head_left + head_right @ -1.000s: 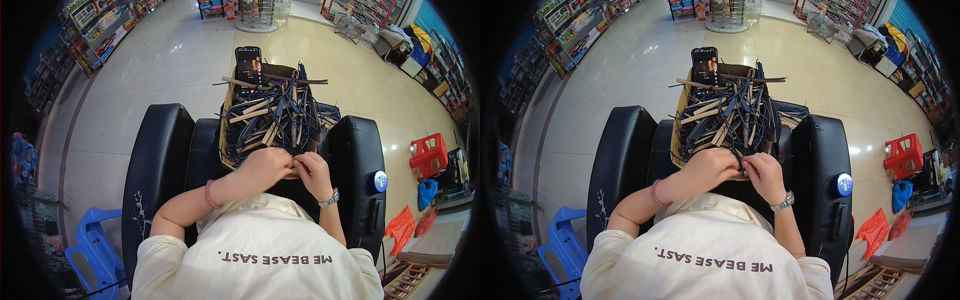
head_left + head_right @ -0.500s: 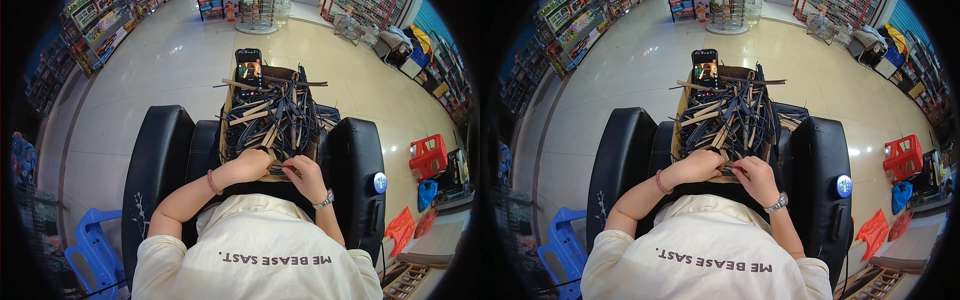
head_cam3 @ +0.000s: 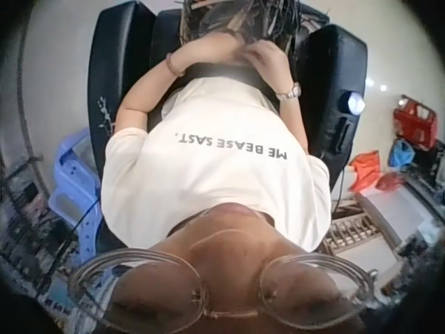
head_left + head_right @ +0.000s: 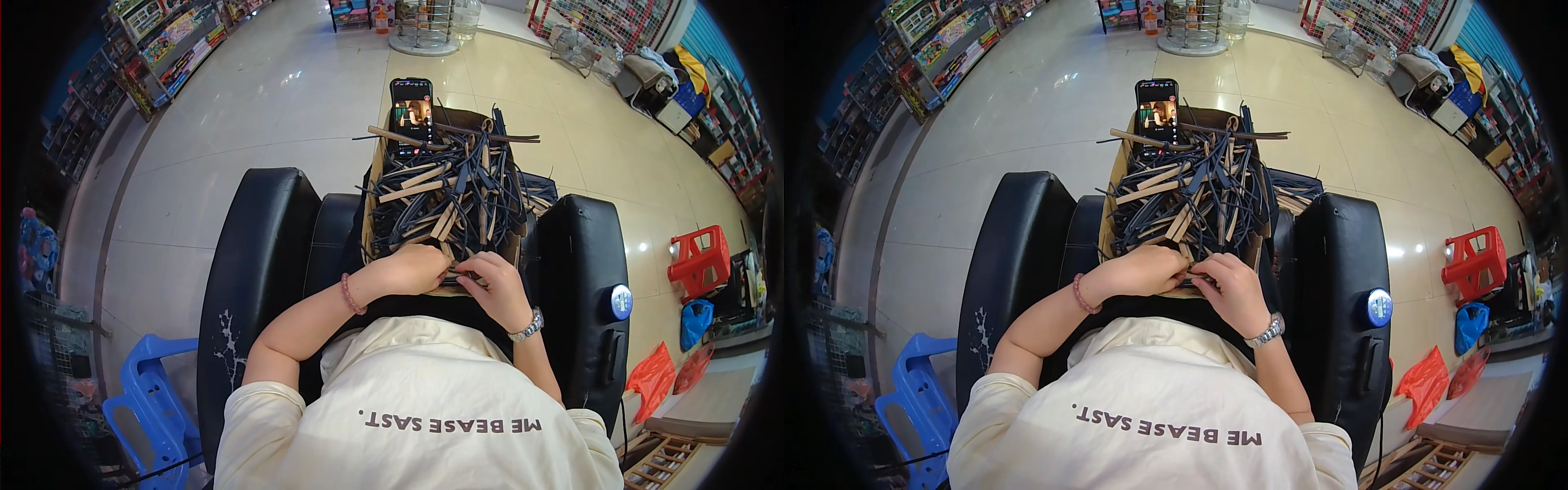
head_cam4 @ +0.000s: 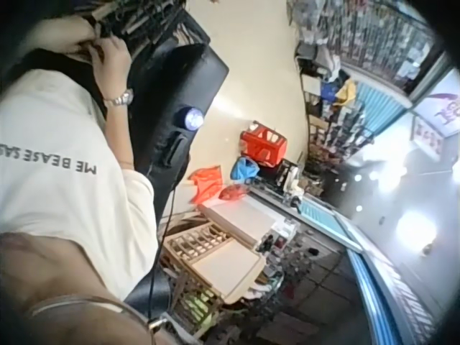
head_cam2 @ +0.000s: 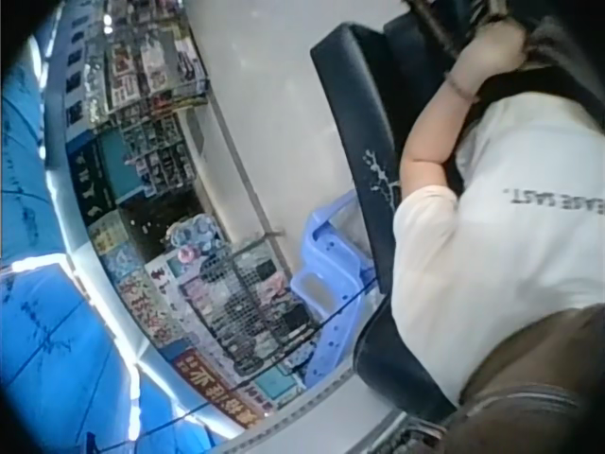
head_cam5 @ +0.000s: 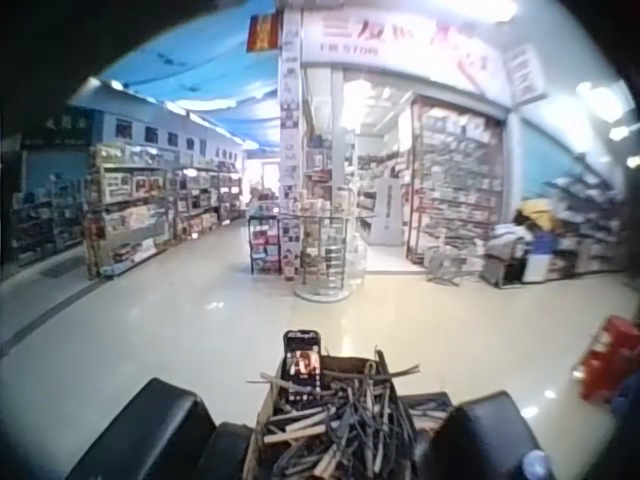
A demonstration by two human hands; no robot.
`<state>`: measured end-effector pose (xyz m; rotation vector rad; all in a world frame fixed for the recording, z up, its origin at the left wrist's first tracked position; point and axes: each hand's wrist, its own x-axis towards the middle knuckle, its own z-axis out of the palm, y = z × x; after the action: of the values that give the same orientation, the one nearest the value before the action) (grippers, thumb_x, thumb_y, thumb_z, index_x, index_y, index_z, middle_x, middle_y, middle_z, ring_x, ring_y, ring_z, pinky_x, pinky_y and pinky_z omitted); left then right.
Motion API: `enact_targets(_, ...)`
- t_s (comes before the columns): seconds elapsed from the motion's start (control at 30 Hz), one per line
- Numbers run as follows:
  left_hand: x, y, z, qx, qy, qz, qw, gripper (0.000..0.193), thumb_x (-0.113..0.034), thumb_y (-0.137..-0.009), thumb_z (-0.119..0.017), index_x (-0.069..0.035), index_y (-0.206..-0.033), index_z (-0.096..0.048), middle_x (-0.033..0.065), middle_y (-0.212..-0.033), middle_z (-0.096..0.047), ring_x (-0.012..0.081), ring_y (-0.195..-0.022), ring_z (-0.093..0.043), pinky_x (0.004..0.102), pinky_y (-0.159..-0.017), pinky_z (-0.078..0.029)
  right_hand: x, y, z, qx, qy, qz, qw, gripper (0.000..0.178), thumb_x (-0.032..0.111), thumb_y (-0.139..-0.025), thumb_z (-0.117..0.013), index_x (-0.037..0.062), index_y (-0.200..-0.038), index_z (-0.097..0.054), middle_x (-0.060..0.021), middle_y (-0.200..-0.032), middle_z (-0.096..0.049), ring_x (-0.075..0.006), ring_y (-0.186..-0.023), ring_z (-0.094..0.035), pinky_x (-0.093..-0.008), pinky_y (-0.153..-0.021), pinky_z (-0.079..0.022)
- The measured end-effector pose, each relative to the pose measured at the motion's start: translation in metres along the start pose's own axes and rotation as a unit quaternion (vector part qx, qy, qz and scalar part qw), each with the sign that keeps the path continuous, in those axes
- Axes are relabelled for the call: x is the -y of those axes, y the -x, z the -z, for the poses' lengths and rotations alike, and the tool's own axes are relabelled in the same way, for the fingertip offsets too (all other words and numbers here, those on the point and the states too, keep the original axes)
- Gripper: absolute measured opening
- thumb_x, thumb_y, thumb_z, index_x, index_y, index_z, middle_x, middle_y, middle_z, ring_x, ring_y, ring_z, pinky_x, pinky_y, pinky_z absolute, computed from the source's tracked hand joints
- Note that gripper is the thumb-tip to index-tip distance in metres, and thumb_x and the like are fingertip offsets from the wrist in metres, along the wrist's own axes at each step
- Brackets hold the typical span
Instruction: The person weaves and fastens black strips around wooden sticks from a box by hand, setting the assembled pieces aside.
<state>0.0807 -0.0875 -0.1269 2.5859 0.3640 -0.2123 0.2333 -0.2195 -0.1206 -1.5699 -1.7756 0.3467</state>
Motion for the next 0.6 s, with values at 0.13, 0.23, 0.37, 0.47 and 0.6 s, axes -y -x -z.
enact_targets(0.13,0.0002,0.0057,0.0046,-0.006,0.057,-0.015,0.998,0.013,-0.012,-0.083,-0.062,0.001,-0.085,-0.066,0.0172,-0.084,-0.068,0.0342,-0.084,-0.066,0.0418,-0.078,-0.051,-0.0001,0.0001,-0.0002,0.014,0.006,-0.011,1.0,0.016,0.003,-0.075,-0.074,0.0027,-0.09,-0.069,-0.0076,-0.084,-0.064,-0.0249,-0.078,-0.061,-0.0327,-0.067,-0.051)
enact_targets(0.23,-0.0006,0.0079,0.0035,-0.02,0.061,-0.025,0.998,0.013,-0.011,-0.082,-0.062,0.001,-0.084,-0.066,0.0171,-0.084,-0.068,0.034,-0.084,-0.066,0.0416,-0.078,-0.051,-0.0007,0.0002,-0.0005,0.008,0.016,0.005,1.0,0.016,0.004,-0.074,-0.074,0.0025,-0.089,-0.069,-0.0074,-0.084,-0.064,-0.0244,-0.078,-0.061,-0.0322,-0.064,-0.052)
enact_targets(0.37,-0.0035,0.0059,0.0002,-0.027,0.011,-0.035,0.999,0.012,-0.011,-0.08,-0.063,0.001,-0.083,-0.066,0.0166,-0.083,-0.067,0.0338,-0.083,-0.065,0.0416,-0.077,-0.051,-0.0019,0.0001,-0.0011,0.008,0.027,0.02,0.999,0.016,0.004,-0.074,-0.074,0.0022,-0.089,-0.07,-0.0073,-0.085,-0.063,-0.0239,-0.078,-0.06,-0.0323,-0.064,-0.052)
enact_targets(0.47,-0.0047,0.0056,0.0009,-0.035,-0.004,-0.046,0.998,0.012,-0.011,-0.08,-0.064,0.0,-0.083,-0.067,0.0161,-0.083,-0.066,0.0336,-0.083,-0.065,0.0414,-0.076,-0.051,-0.0021,0.0006,-0.0013,0.013,0.024,0.015,1.0,0.016,0.005,-0.074,-0.075,0.0024,-0.089,-0.07,-0.007,-0.084,-0.063,-0.0236,-0.079,-0.059,-0.0324,-0.064,-0.051)
enact_targets(0.6,-0.0033,0.0084,0.0066,-0.033,0.03,-0.057,0.997,0.012,-0.012,-0.081,-0.064,0.0,-0.084,-0.068,0.0172,-0.081,-0.068,0.0337,-0.08,-0.067,0.0417,-0.071,-0.052,-0.0017,0.0012,0.0009,0.028,0.018,0.011,0.999,0.016,0.005,-0.074,-0.075,0.0025,-0.089,-0.07,-0.0065,-0.082,-0.063,-0.0234,-0.077,-0.058,-0.0323,-0.065,-0.05)
